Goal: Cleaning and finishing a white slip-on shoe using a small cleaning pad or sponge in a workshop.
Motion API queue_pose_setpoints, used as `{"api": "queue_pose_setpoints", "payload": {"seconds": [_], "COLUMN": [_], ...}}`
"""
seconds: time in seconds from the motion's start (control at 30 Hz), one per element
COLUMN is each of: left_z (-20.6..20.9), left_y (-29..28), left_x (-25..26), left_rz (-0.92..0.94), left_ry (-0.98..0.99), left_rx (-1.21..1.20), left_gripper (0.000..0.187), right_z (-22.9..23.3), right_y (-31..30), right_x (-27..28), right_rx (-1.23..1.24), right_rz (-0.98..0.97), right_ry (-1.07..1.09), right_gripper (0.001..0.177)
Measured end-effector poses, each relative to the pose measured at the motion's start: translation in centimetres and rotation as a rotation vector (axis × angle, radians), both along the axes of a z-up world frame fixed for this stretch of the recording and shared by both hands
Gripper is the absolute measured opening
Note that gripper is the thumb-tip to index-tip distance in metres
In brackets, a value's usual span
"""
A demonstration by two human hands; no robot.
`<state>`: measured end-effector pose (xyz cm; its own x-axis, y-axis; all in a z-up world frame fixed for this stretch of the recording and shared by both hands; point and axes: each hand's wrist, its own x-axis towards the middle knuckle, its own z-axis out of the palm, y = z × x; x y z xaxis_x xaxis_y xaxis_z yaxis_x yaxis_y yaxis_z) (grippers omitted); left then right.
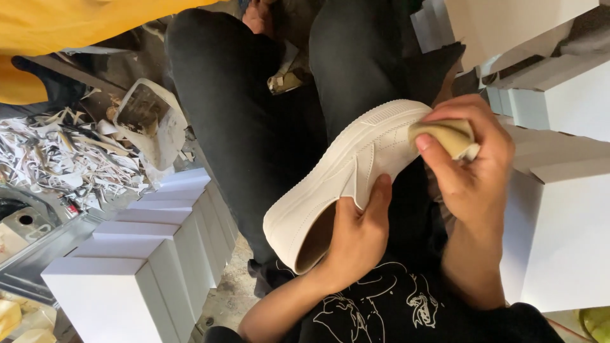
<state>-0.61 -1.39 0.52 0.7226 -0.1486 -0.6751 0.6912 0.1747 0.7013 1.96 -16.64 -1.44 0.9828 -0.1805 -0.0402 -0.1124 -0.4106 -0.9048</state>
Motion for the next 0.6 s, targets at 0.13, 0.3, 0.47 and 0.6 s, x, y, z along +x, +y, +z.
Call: {"api": "queue_pose_setpoints", "payload": {"seconds": [0.13,0.3,0.47,0.6], "left_z": [0.5,0.2,0.2,0.0], "left_y": [-0.4,-0.3,-0.1,-0.2], "left_x": [0.3,0.9,1.8,1.7], "left_rz": [-0.136,-0.185,-0.12,-0.071], "left_ry": [-0.222,-0.276,-0.183,-0.108], "left_rx": [0.185,0.16,0.101,0.028], "left_gripper": [0.015,0.016,0.02,0.02], "right_z": [0.7,-0.2,-1.1,-1.4], "right_y": [0.4,0.9,1.2,-0.1], "right_x": [1.2,1.7,2.2,1.6], "right_rx": [-0.074,-0.03,-0.063,0.281], "right_rz": [0.196,0.215,0.104,0.074], "right_ry": [-0.029,-0.084,-0.205,-0.108], "right_gripper": [0.019,0.018,0.015,0.013]}}
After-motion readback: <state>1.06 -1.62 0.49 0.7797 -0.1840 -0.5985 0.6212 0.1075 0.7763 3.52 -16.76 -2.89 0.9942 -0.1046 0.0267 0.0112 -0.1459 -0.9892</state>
